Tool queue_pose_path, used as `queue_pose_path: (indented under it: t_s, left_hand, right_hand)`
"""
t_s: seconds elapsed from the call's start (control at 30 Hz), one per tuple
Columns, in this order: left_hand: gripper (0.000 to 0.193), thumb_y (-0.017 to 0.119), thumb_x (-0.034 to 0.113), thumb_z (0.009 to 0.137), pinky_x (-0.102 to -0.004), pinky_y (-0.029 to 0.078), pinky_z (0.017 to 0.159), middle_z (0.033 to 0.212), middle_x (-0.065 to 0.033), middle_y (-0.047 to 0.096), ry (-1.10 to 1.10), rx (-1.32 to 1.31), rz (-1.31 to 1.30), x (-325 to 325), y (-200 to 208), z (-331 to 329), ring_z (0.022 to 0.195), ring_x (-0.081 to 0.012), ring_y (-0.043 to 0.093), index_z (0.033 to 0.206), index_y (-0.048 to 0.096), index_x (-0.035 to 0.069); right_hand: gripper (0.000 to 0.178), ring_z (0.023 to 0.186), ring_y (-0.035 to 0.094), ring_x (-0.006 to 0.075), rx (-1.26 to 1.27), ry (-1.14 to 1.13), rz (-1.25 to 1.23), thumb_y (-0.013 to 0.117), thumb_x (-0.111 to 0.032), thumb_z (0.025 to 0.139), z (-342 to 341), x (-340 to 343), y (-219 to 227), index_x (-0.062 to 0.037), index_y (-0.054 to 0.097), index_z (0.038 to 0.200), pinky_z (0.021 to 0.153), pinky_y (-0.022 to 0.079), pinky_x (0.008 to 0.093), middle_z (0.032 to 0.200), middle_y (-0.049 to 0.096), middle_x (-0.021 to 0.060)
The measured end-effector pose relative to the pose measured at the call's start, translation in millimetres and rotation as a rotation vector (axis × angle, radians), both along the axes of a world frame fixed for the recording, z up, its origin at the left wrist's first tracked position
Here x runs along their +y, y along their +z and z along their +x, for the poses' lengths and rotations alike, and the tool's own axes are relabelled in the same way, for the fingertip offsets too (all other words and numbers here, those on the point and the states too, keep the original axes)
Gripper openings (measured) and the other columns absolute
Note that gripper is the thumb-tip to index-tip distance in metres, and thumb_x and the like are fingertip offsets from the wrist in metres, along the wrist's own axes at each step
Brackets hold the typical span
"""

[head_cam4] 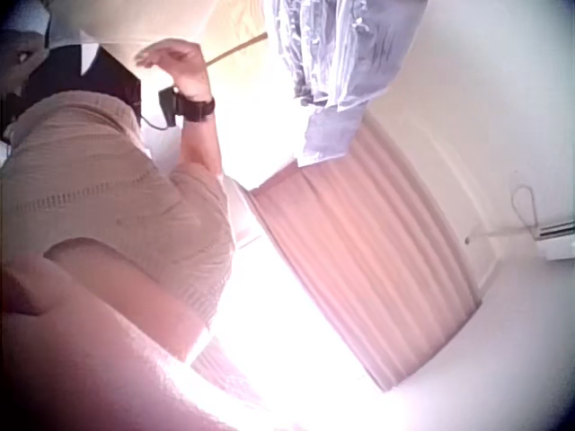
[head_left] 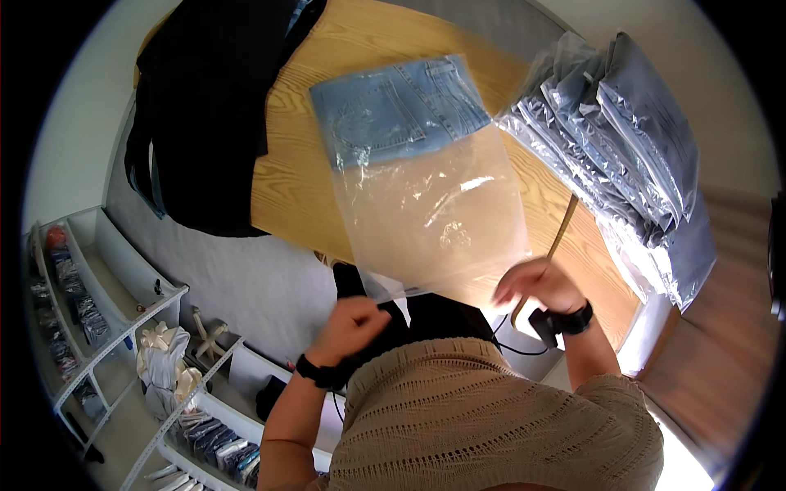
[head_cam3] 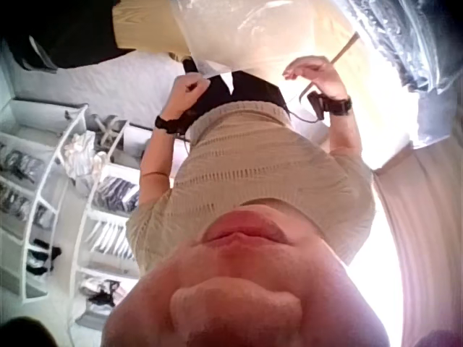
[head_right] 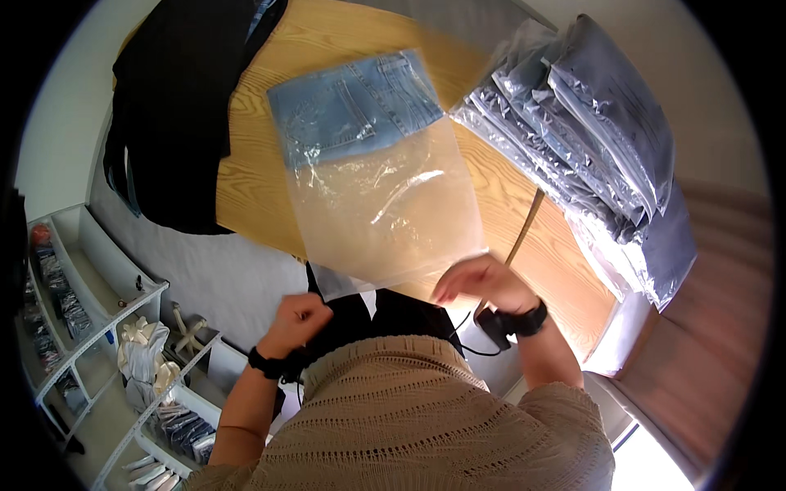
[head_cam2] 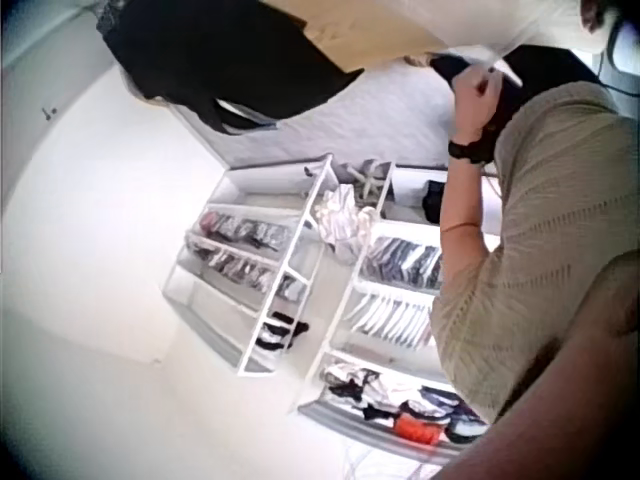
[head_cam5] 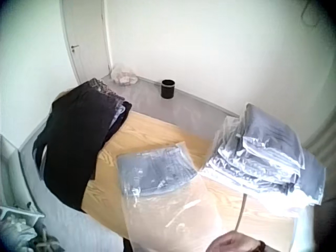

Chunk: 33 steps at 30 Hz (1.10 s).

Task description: Folding blue jeans and black pants and placing them into clear plastic bags for packaging.

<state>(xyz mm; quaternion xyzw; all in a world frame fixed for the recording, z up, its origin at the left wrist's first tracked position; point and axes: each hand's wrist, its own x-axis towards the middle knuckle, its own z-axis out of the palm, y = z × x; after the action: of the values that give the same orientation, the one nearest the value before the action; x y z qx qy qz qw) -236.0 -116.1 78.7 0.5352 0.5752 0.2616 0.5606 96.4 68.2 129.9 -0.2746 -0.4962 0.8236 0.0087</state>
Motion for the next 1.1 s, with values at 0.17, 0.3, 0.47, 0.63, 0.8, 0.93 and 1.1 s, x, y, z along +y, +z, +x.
queue_pose_path:
  t_s: [0.17, 0.3, 0.47, 0.63, 0.8, 0.93, 1.1]
  left_hand:
    - [0.019, 0.064, 0.021, 0.085, -0.0245, 0.04, 0.059, 0.074, 0.0024, 0.055, 0.761, 0.082, -0.01, 28.3, -56.3, -9.4, 0.067, -0.0093, 0.05, 0.082, 0.057, 0.004]
    - [0.021, 0.061, 0.025, 0.088, -0.0219, 0.04, 0.062, 0.073, 0.0013, 0.056, 0.679, -0.191, -0.413, 36.1, -64.8, -6.8, 0.066, -0.009, 0.051, 0.083, 0.059, 0.005]
    - [0.023, 0.061, 0.027, 0.088, -0.0212, 0.04, 0.06, 0.067, 0.0005, 0.054, 0.559, -0.148, -0.415, 4.7, -80.6, -21.2, 0.061, -0.0086, 0.049, 0.078, 0.057, 0.006]
    - [0.023, 0.06, 0.026, 0.088, -0.0225, 0.042, 0.063, 0.07, -0.0005, 0.057, 0.44, -0.182, -0.602, -37.7, -85.2, -32.3, 0.065, -0.0091, 0.053, 0.075, 0.055, 0.008]
    - [0.026, 0.057, 0.035, 0.09, -0.0267, 0.045, 0.076, 0.083, -0.0002, 0.061, 0.472, -0.178, -0.658, -37.2, -77.8, -35.4, 0.082, -0.0111, 0.058, 0.088, 0.059, 0.009]
    - [0.036, 0.056, 0.041, 0.09, -0.0267, 0.047, 0.076, 0.094, -0.0028, 0.062, 0.71, -0.502, -0.518, -19.2, -98.7, -46.6, 0.089, -0.0133, 0.059, 0.103, 0.057, 0.007]
    - [0.04, 0.056, 0.042, 0.09, -0.0274, 0.049, 0.076, 0.094, -0.0046, 0.062, 0.838, -0.566, -0.409, 34.3, -91.4, -38.8, 0.086, -0.015, 0.06, 0.106, 0.055, 0.005]
  right_hand:
    - [0.037, 0.096, 0.057, 0.0171, -0.56, -0.761, 0.569, 0.061, -0.022, 0.088, 26.1, 33.7, -82.0, 0.0019, 0.053, 0.115, 0.084, 0.044, 0.0267, 0.101, 0.062, 0.0105]
    - [0.031, 0.077, 0.055, 0.0077, -0.399, -0.715, -0.151, 0.061, -0.028, 0.088, 31.6, 20.8, -124.1, -0.0028, 0.057, 0.106, 0.066, 0.042, 0.0218, 0.087, 0.061, 0.0016]
    - [0.014, 0.06, 0.053, 0.0082, -0.584, -0.439, 0.011, 0.061, -0.018, 0.086, 53.6, -15.7, -132.9, -0.0044, 0.064, 0.087, 0.056, 0.042, 0.0208, 0.07, 0.059, -0.0004]
    - [0.018, 0.08, 0.064, 0.0126, -0.644, 0.056, 0.088, 0.067, -0.019, 0.082, 73.0, -48.5, -134.9, -0.0035, 0.066, 0.091, 0.071, 0.05, 0.0262, 0.083, 0.068, 0.0062]
    - [0.036, 0.088, 0.059, 0.0097, -0.506, -0.195, -0.005, 0.06, -0.026, 0.088, 57.2, -23.7, -129.6, -0.0043, 0.055, 0.116, 0.077, 0.045, 0.0221, 0.099, 0.064, 0.0029]
    - [0.035, 0.082, 0.06, 0.01, -0.3, -0.57, -0.066, 0.061, -0.029, 0.088, 17.6, 7.9, -145.4, -0.0029, 0.057, 0.109, 0.073, 0.047, 0.0231, 0.095, 0.064, 0.0036]
    - [0.035, 0.073, 0.059, 0.01, -0.354, -0.513, -0.129, 0.062, -0.031, 0.088, -9.3, 29.6, -143.3, -0.0022, 0.057, 0.106, 0.068, 0.048, 0.0218, 0.086, 0.06, 0.0017]
